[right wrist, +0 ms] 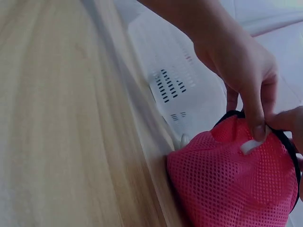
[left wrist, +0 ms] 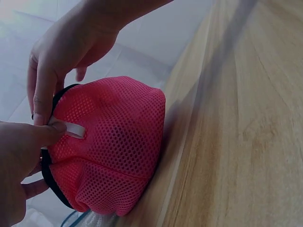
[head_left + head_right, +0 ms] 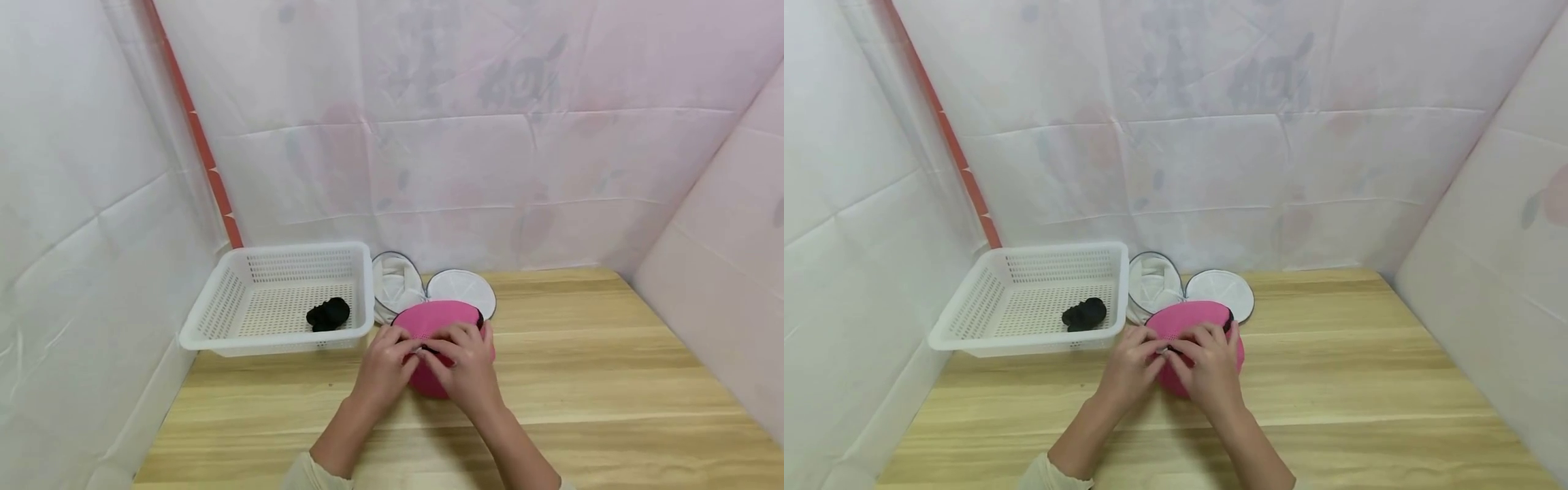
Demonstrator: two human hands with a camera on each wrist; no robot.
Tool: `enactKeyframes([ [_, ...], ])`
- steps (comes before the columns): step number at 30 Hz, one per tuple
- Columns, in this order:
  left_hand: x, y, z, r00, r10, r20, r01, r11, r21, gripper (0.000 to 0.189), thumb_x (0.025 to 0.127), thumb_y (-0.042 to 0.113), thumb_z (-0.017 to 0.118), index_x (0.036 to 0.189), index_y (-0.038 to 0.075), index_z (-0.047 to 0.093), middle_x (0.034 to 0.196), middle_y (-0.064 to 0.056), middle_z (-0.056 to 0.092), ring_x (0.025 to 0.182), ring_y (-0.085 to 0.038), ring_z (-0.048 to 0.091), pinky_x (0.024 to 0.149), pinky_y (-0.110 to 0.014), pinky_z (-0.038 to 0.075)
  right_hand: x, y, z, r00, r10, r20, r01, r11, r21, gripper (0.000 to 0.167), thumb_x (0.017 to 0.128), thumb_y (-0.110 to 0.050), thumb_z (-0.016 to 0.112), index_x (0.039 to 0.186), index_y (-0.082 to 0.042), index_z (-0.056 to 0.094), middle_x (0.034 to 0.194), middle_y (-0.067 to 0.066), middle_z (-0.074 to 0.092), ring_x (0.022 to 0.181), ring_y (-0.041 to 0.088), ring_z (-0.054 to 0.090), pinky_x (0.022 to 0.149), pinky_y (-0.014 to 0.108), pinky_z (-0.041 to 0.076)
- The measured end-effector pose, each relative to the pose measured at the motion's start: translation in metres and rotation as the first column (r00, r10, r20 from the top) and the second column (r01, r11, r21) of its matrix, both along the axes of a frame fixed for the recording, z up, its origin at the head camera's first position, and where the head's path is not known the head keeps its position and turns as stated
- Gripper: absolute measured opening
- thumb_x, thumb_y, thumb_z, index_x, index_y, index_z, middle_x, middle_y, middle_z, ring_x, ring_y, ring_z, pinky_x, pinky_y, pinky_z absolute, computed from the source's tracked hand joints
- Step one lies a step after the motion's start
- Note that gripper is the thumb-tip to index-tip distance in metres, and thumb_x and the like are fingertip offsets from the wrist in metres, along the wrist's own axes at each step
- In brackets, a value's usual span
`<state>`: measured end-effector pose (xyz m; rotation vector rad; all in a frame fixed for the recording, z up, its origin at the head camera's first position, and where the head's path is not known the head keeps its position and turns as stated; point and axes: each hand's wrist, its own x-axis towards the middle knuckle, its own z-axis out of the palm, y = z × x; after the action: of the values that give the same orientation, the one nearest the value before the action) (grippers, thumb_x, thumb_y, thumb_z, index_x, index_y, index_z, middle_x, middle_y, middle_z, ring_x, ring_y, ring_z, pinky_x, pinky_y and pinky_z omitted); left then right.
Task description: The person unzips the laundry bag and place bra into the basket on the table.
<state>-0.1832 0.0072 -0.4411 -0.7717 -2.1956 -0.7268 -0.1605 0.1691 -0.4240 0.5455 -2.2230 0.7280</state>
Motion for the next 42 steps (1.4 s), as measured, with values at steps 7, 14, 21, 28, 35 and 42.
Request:
enactKeyframes([
  [7, 0.003, -0.001, 0.002, 1.000, 0.007, 0.015, -0.007, 1.000, -0.006, 0.017, 0.072, 0.004, 0.083, 0.087, 0.012, 0.078, 0.087, 0.004, 0.061, 0.082, -0.014, 0.054, 0.070, -0.022, 0.050, 0.002, -0.007, -0.004, 0.991, 0.023, -0.129, -0.025, 1.000, -0.011, 0.013, 0.071, -0.010, 0.081, 0.084, -0.008, 0.080, 0.091, 0.009, 0.060, 0.098, 0.031, 0.051, 0.099, 0.074, 0.033],
  [14, 0.004, -0.002, 0.002, 1.000, 0.011, 0.012, -0.011, 1.000, 0.006, 0.018, 0.072, 0.003, 0.083, 0.089, 0.010, 0.079, 0.087, 0.002, 0.062, 0.085, -0.015, 0.055, 0.072, -0.023, 0.052, -0.001, -0.011, -0.012, 0.965, 0.087, -0.249, -0.097, 0.995, -0.028, 0.016, 0.077, -0.011, 0.070, 0.086, -0.002, 0.079, 0.085, 0.007, 0.063, 0.088, 0.028, 0.056, 0.095, 0.065, 0.040],
  [21, 0.003, -0.003, 0.003, 1.000, 0.008, 0.002, -0.008, 1.000, 0.001, 0.015, 0.073, 0.007, 0.084, 0.086, 0.011, 0.079, 0.086, 0.004, 0.061, 0.083, -0.014, 0.055, 0.071, -0.022, 0.051, -0.002, -0.006, -0.017, 0.972, 0.134, -0.193, -0.151, 0.985, -0.079, 0.014, 0.079, -0.010, 0.080, 0.091, -0.003, 0.079, 0.091, 0.006, 0.071, 0.094, 0.027, 0.061, 0.105, 0.071, 0.032],
  [28, 0.002, -0.003, 0.003, 1.000, -0.019, 0.008, 0.018, 1.000, 0.023, 0.016, 0.074, 0.006, 0.084, 0.089, 0.012, 0.081, 0.086, 0.005, 0.062, 0.085, -0.013, 0.056, 0.072, -0.021, 0.050, -0.003, -0.004, -0.020, 0.974, 0.134, -0.182, -0.161, 0.976, -0.145, 0.011, 0.079, -0.005, 0.077, 0.090, -0.002, 0.077, 0.092, 0.006, 0.073, 0.093, 0.025, 0.064, 0.109, 0.066, 0.032],
  [35, 0.001, -0.004, 0.003, 0.999, -0.037, 0.019, 0.037, 0.999, 0.007, 0.016, 0.076, 0.007, 0.083, 0.090, 0.013, 0.081, 0.087, 0.005, 0.062, 0.086, -0.012, 0.056, 0.075, -0.021, 0.051, -0.004, -0.003, -0.022, 0.975, 0.123, -0.186, -0.160, 0.967, -0.199, 0.011, 0.077, 0.003, 0.074, 0.087, -0.002, 0.074, 0.090, 0.006, 0.073, 0.090, 0.023, 0.066, 0.111, 0.062, 0.033],
  [42, -0.001, -0.005, 0.000, 0.998, -0.056, 0.007, 0.056, 0.998, 0.020, 0.017, 0.073, 0.006, 0.085, 0.088, 0.012, 0.081, 0.087, 0.003, 0.064, 0.088, -0.014, 0.057, 0.077, -0.023, 0.051, -0.005, 0.002, -0.019, 0.981, 0.107, -0.159, -0.139, 0.969, -0.204, 0.004, 0.083, 0.001, 0.071, 0.086, 0.000, 0.073, 0.088, 0.008, 0.073, 0.089, 0.024, 0.067, 0.109, 0.058, 0.038],
])
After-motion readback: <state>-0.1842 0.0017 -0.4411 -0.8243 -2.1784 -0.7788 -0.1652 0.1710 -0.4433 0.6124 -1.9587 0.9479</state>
